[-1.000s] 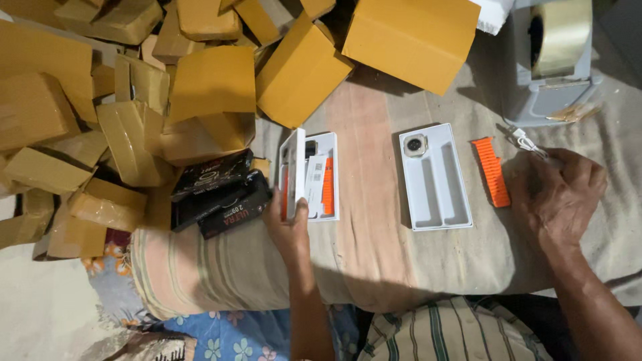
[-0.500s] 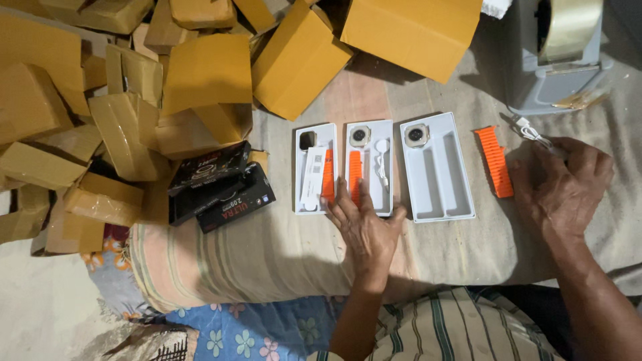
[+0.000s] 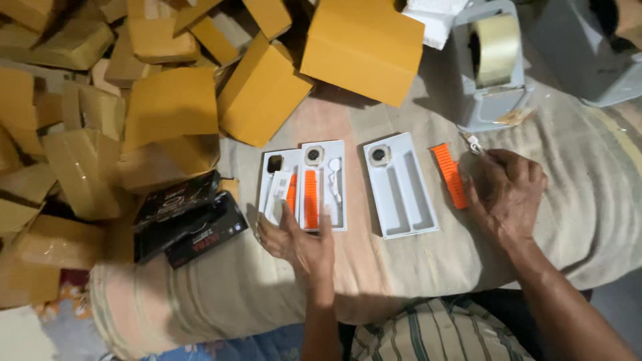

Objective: The person packs smartwatch retail boxes: they arrange the watch, orange strap, charging cable and paperwork into the white inner tray, close the tray, and place it into a yellow mailer box, repeating the process for multiple boxes and stacking the packed mailers aside.

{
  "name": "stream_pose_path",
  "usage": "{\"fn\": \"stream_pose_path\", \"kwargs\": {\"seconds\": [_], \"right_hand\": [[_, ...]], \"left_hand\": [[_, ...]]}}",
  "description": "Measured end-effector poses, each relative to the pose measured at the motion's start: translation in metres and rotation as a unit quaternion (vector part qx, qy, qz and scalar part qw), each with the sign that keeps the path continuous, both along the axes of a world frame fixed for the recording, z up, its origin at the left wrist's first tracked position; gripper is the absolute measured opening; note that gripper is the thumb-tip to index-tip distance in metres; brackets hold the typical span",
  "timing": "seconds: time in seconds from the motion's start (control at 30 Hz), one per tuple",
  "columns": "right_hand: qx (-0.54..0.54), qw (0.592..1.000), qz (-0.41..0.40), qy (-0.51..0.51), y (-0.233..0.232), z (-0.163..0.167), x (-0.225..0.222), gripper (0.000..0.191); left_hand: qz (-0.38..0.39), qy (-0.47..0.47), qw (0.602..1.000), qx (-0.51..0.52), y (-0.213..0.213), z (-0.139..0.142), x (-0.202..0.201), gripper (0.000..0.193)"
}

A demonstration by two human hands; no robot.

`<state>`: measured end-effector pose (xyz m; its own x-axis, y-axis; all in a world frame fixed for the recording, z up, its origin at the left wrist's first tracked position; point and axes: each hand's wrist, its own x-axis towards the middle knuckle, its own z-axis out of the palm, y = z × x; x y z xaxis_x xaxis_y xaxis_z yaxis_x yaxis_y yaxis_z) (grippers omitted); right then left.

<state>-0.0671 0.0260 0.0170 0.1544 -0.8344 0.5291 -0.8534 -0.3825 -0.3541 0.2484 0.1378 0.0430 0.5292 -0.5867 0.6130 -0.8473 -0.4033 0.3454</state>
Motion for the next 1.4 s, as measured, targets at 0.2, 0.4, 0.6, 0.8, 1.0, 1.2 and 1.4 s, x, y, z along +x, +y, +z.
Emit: {"fn": "stream_pose_path", "kwargs": {"seconds": [0.2,0.4,0.6,0.8,1.0,1.2,1.4], "right_hand": [[-0.009,0.999,0.0,0.033,0.009,-0.004,0.004,0.036],[-0.02,0.998,-0.005,0.051,0.005,-0.025,-0.001,0.024],[-0.034,0.995,-0.013,0.093,0.005,-0.037,-0.004,0.025],[-0.03,0.998,-0.015,0.049,0.007,-0.032,-0.002,0.03],[-0.025,0.994,-0.038,0.101,0.006,-0.034,-0.004,0.049],[0.004,0.996,-0.03,0.087,0.003,-0.029,-0.002,0.05],[0.017,1.0,-0.015,0.009,0.009,-0.004,0.004,0.052]], "left_hand": [[0.02,0.076,0.997,0.013,0.025,-0.009,0.037,0.049],[-0.023,0.115,0.991,-0.068,0.036,-0.005,0.03,0.044],[-0.113,0.173,0.959,-0.196,0.045,-0.002,-0.002,0.034],[-0.309,0.19,0.931,-0.035,0.03,0.007,-0.064,0.023],[-0.366,0.243,0.896,-0.071,0.01,0.016,-0.089,0.048],[-0.323,0.204,0.923,0.052,0.017,0.02,-0.09,0.058],[-0.319,0.075,0.941,0.083,0.005,0.029,-0.098,0.083]]}}
